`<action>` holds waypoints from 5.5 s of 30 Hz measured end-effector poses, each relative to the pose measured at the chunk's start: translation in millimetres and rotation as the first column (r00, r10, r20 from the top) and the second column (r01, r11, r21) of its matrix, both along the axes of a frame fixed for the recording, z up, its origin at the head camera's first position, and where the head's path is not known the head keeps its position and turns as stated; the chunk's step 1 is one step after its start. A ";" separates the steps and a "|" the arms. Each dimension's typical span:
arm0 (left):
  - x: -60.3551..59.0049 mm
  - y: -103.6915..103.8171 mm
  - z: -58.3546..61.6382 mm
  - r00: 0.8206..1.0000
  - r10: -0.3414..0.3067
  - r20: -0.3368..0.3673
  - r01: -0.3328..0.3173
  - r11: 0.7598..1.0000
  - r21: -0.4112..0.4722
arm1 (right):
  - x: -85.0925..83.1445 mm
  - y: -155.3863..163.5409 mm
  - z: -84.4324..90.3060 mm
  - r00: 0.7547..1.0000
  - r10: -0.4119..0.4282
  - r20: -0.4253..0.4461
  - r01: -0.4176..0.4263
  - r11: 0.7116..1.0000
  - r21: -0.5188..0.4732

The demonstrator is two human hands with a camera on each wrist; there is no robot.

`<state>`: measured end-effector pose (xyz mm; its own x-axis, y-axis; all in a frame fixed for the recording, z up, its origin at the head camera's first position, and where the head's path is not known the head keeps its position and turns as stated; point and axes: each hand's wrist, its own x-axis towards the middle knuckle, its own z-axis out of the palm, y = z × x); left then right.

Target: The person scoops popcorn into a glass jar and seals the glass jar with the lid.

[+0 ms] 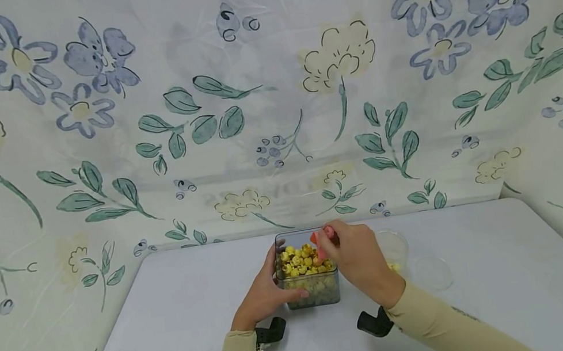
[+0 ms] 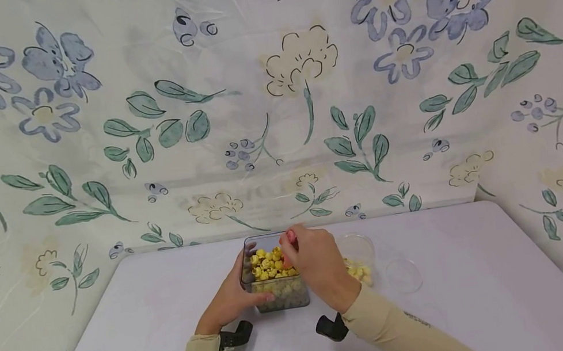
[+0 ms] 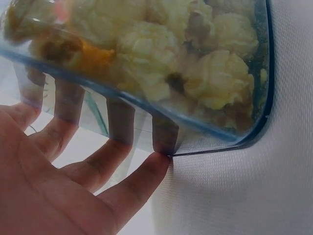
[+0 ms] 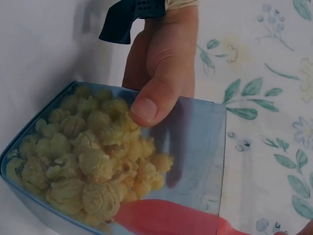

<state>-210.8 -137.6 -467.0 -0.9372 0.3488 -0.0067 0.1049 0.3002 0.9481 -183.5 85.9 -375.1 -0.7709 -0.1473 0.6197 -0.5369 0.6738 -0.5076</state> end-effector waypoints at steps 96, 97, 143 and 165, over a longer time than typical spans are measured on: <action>-1.7 -1.7 -0.8 0.999 -0.025 -0.049 0.025 1.000 -0.001 | 0.0 -5.2 -15.7 0.830 0.138 0.540 0.080 0.929 -0.362; -1.9 -1.7 -1.0 0.999 -0.026 -0.047 0.026 1.000 0.003 | 0.3 -6.6 -16.3 0.828 0.146 0.542 0.079 0.926 -0.370; 0.4 -2.0 -1.2 1.000 -0.002 0.022 0.002 1.000 -0.013 | 8.0 -0.4 -30.1 0.701 0.228 0.676 0.396 0.664 -0.634; 1.6 -1.4 1.5 1.000 -0.001 0.019 0.001 1.000 -0.026 | 14.0 2.4 -30.4 0.723 0.298 0.623 0.369 0.596 -0.713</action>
<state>-209.2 -139.0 -465.5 -0.9364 0.3493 -0.0333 0.0876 0.3245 0.9418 -169.5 88.4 -405.5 -0.9737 0.1450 -0.1759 0.1564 -0.1368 -0.9782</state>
